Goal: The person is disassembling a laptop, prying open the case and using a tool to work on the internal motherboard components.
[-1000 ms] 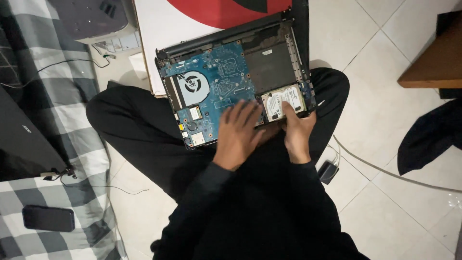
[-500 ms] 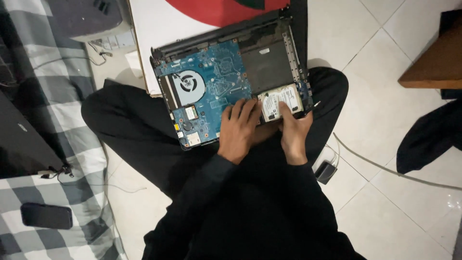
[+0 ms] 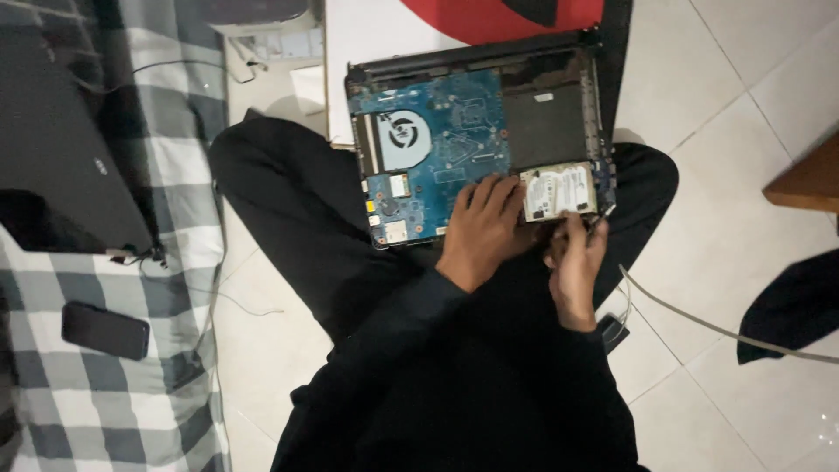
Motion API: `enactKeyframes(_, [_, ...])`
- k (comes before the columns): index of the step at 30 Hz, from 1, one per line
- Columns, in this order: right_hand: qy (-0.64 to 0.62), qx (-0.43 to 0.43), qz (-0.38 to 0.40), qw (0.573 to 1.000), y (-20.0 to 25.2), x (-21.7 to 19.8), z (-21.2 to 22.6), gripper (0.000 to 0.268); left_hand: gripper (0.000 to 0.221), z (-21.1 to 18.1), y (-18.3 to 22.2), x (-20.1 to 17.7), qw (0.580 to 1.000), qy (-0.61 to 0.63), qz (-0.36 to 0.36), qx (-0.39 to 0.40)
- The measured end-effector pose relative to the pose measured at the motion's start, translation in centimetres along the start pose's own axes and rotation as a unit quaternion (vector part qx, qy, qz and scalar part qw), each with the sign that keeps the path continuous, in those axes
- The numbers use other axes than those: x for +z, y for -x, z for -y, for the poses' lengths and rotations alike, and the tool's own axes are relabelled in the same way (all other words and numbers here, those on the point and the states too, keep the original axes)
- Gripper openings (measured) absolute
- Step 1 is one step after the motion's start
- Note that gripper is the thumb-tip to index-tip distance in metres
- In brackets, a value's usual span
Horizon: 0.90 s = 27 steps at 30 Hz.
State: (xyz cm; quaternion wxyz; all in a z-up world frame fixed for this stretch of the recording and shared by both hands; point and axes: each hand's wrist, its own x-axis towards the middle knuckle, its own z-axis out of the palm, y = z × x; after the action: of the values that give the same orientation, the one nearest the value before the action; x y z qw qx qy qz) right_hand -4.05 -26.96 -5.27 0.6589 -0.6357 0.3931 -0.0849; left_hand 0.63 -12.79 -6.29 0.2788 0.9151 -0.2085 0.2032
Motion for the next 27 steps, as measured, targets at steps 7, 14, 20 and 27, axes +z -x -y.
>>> enactKeyframes(7, [-0.079, -0.072, 0.05, 0.993, 0.7, -2.9, -4.1, 0.011, 0.039, -0.7, -0.4, -2.9, 0.976, 0.214, 0.029, 0.006])
enactKeyframes(14, [0.025, -0.174, 0.307, 0.935, 0.9, -0.9, -3.9, 0.009, 0.031, 1.7, 1.2, -7.2, 0.853, 0.489, 0.053, -0.174])
enactKeyframes(20, [0.108, -0.161, 0.395, 0.898, 3.7, 3.6, 0.6, 0.011, 0.011, 6.4, 1.7, -10.5, 0.816, 0.519, 0.03, -0.252])
enactKeyframes(27, [0.189, -0.106, 0.365, 0.905, 6.9, 6.2, 6.5, 0.015, 0.017, 10.0, 2.2, -15.7, 0.778, 0.567, 0.023, -0.271])
